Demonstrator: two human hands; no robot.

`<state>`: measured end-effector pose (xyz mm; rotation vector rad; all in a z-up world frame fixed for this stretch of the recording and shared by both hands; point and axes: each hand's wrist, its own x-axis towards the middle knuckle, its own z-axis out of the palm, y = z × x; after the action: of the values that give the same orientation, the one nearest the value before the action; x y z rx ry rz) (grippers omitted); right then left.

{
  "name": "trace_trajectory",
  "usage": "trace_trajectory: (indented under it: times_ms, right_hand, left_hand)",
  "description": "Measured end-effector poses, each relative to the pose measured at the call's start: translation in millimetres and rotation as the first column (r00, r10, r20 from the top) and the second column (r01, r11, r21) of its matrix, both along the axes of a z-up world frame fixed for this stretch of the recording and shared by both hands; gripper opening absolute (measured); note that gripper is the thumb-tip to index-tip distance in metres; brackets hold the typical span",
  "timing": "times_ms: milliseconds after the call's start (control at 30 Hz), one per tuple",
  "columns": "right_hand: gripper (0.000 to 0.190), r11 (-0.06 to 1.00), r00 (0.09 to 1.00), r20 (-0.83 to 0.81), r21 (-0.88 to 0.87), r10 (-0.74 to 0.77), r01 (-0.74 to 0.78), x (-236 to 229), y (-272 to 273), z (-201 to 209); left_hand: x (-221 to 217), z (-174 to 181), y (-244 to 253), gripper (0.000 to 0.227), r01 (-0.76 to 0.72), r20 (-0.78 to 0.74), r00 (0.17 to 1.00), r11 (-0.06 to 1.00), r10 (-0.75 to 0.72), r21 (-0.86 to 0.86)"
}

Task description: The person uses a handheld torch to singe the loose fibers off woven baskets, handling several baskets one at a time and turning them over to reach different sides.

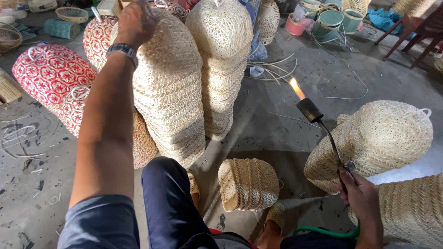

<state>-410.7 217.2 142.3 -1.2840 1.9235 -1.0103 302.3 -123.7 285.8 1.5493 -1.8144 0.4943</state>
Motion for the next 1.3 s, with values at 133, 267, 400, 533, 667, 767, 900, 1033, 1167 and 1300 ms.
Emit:
trace_trajectory:
  times_ms: [133,267,400,533,667,767,900,1033,1167,1300]
  right_hand:
    - [0.052,0.995,0.998,-0.012,0.07,-0.065,0.066,1.5,-12.5,0.8]
    - [0.048,0.992,0.984,0.14,-0.046,-0.111,0.118,4.8,-31.1,-19.6]
    - [0.041,0.967,0.924,0.329,-0.094,-0.193,0.236,9.7,-49.8,-54.2]
    - [0.053,0.966,0.925,0.33,-0.105,-0.189,0.235,5.3,-60.8,-71.0]
    - [0.055,0.965,0.953,0.215,-0.109,-0.213,0.24,5.4,-63.8,-67.9]
    - [0.05,0.967,0.967,0.177,-0.141,-0.186,0.212,11.3,-64.0,-64.7]
    - [0.056,0.982,0.988,0.041,-0.109,-0.148,0.152,14.3,-61.1,-62.0]
    - [0.066,0.99,0.985,-0.112,-0.063,-0.132,0.126,14.4,-60.5,-62.5]
    - [0.07,0.991,0.98,-0.149,-0.056,-0.129,0.122,14.2,-59.8,-68.2]
    - [0.066,0.981,0.956,-0.279,-0.191,-0.089,0.035,12.3,-62.4,-73.3]
  left_hand:
    - [-19.7,9.6,46.8,0.066,-0.178,-0.009,0.984,0.984,0.178,-0.032]
    - [-88.1,-45.9,103.0,0.077,-0.102,-0.008,0.994,0.917,0.107,-0.385]
    - [-227.7,-217.4,212.0,0.013,0.1,0.49,0.864,0.993,-0.12,0.067]
    - [-309.8,-355.6,297.0,0.098,0.56,-0.666,0.746,0.553,-0.013,0.617]
    - [-341.0,-437.0,314.0,0.117,0.525,-0.655,0.708,0.423,0.264,0.738]
    - [-355.2,-467.7,317.2,0.093,0.529,-0.657,0.658,0.394,0.368,0.751]
    - [-370.4,-474.6,315.8,0.065,0.639,-0.687,0.354,0.372,0.635,0.673]
    - [-371.9,-470.2,304.7,0.071,0.786,-0.729,-0.003,0.452,0.684,0.421]
    - [-372.7,-469.8,293.5,0.093,0.744,-0.677,0.088,0.404,0.731,0.533]
    - [-380.4,-469.7,294.6,0.108,0.628,-0.655,0.327,0.362,0.681,0.689]
